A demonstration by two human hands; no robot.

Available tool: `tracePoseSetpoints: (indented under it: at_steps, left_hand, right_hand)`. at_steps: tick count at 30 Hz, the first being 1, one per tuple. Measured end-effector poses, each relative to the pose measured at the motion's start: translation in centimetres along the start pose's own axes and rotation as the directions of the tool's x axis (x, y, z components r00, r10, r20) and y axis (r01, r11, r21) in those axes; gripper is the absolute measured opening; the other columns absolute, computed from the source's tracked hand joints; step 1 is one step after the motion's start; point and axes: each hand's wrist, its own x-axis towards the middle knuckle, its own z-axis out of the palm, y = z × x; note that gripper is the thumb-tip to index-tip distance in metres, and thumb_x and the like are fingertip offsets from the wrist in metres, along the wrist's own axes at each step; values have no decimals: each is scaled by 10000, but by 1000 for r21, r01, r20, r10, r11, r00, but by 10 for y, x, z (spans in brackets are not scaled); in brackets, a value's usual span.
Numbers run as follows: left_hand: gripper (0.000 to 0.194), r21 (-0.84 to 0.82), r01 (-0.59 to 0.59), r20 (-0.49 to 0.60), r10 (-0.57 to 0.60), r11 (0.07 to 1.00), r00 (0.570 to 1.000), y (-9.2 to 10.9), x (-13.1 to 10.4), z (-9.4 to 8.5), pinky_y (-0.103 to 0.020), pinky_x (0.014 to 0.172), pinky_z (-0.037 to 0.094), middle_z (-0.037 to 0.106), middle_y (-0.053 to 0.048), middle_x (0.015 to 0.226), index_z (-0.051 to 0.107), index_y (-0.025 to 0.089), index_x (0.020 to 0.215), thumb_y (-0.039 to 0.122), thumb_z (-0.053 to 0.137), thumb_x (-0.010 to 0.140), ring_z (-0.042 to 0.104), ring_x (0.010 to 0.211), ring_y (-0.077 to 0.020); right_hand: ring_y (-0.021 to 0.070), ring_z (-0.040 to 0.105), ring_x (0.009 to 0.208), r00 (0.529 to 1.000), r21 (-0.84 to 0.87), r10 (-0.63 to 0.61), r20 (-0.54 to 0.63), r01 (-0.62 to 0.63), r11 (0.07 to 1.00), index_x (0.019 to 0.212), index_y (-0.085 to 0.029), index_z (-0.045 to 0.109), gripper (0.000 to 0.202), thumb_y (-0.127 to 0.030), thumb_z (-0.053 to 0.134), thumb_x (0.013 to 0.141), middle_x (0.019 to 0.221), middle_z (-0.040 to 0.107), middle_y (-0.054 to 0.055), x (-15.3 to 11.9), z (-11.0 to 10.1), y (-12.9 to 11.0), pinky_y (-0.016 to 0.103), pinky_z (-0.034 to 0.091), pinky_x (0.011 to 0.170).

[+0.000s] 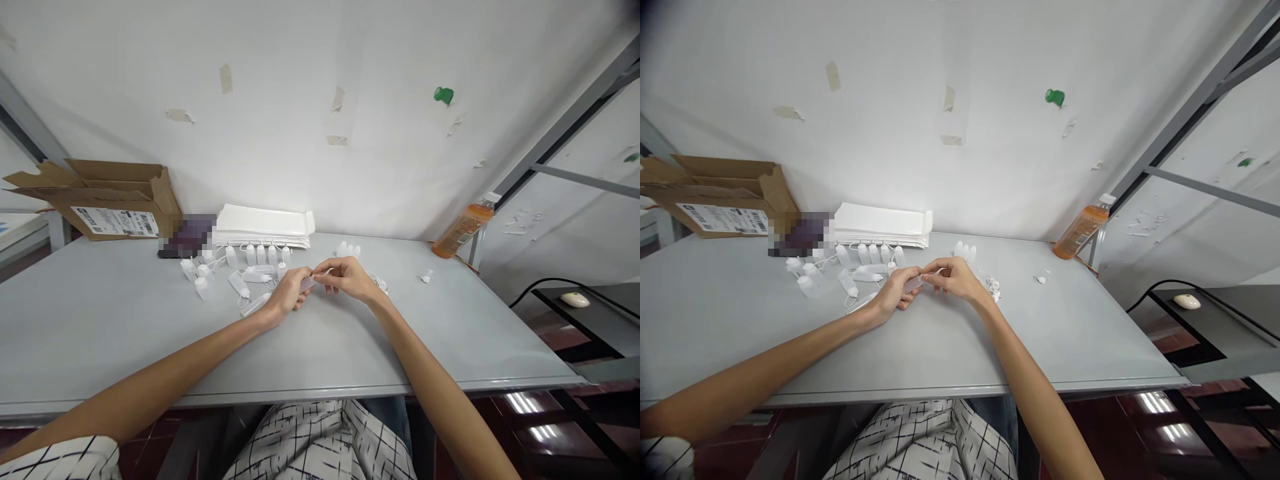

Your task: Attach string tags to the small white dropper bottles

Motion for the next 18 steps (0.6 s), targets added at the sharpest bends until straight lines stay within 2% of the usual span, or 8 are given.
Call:
tracePoseSetpoints:
  at_steps: [6, 11, 18]
  left_hand:
    - [240, -57, 106, 93, -101, 993, 991, 9, 1, -1, -185, 423, 78, 364, 46, 620, 486, 184, 770, 418, 533, 801, 149, 447, -34]
    - [215, -131, 89, 159, -67, 987, 985, 9, 2, -2, -167, 419, 98, 373, 50, 622, 553, 192, 858, 396, 571, 794, 195, 438, -34]
    - [189, -148, 113, 163, -89, 983, 983, 11, 2, -3, -162, 410, 118, 354, 53, 609, 565, 177, 814, 361, 581, 774, 203, 443, -29]
  right_hand:
    - [87, 463, 471, 999, -61, -30, -33, 28, 998, 859, -153, 742, 261, -403, 734, 783, 541, 531, -38, -1, -3, -2, 239, 362, 478]
    - [89, 482, 495, 999, 21, -26, -31, 27, 999, 881, -160, 724, 307, -455, 715, 795, 695, 651, 17, -5, -12, -10, 254, 395, 491]
    - [102, 516, 517, 995, 33, 22, -97, -19, 999, 803, -155, 705, 285, -440, 721, 784, 649, 593, 6, -5, -17, -9, 264, 427, 509]
